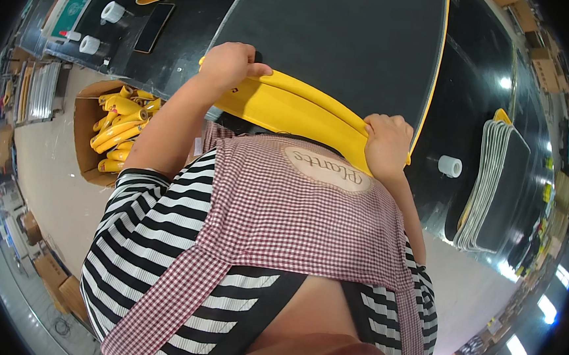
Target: The person rolls up a yellow mat with a black surface and secures it with tape. They repeat this process for several mats, placing the rolled items into a cardboard box.
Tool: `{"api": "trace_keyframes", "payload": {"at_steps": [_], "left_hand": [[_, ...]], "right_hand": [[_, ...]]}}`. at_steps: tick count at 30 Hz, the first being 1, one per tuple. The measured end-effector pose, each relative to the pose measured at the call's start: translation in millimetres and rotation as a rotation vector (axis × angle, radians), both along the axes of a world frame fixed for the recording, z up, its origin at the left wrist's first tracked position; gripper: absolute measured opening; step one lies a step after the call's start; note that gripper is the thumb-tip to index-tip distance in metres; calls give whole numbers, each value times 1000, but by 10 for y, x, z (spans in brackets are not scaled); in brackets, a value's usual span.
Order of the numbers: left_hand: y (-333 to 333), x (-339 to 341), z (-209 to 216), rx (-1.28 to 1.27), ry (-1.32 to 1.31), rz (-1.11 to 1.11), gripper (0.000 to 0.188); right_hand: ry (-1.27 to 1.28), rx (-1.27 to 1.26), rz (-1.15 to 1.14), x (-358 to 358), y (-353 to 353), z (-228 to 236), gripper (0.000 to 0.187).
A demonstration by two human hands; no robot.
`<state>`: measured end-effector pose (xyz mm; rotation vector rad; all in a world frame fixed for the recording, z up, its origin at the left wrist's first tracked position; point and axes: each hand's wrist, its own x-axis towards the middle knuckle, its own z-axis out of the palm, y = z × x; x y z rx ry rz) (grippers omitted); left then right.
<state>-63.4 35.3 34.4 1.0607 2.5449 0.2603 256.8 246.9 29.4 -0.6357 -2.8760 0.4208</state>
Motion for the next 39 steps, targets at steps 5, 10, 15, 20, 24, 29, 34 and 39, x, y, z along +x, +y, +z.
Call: {"api": "trace_keyframes", "payload": {"at_steps": [5, 10, 15, 20, 24, 29, 34, 39], "left_hand": [[36, 123, 286, -28, -16, 51, 46], [30, 131, 198, 43, 28, 60, 48], [-34, 101, 132, 145, 75, -7, 51], [-61, 33, 38, 289, 249, -91, 46], [-129, -96, -156, 531, 208, -258, 47], [-210, -123, -241, 555, 325, -412, 40], [-438, -69, -100, 588, 510, -557, 34], [-370, -189, -97, 367, 366, -514, 24]], "right_hand": [[42, -46, -21, -12, -43, 17, 12], [34, -329, -202, -20, 44, 114, 14], [65, -310, -272, -21, 82, 96, 13], [260, -41, -45, 110, 243, -97, 17], [340, -129, 93, 187, 340, -300, 16], [248, 10, 226, 257, 374, -214, 27], [165, 193, 245, 316, 267, -77, 29], [49, 136, 150, 187, 348, -30, 17]]}}
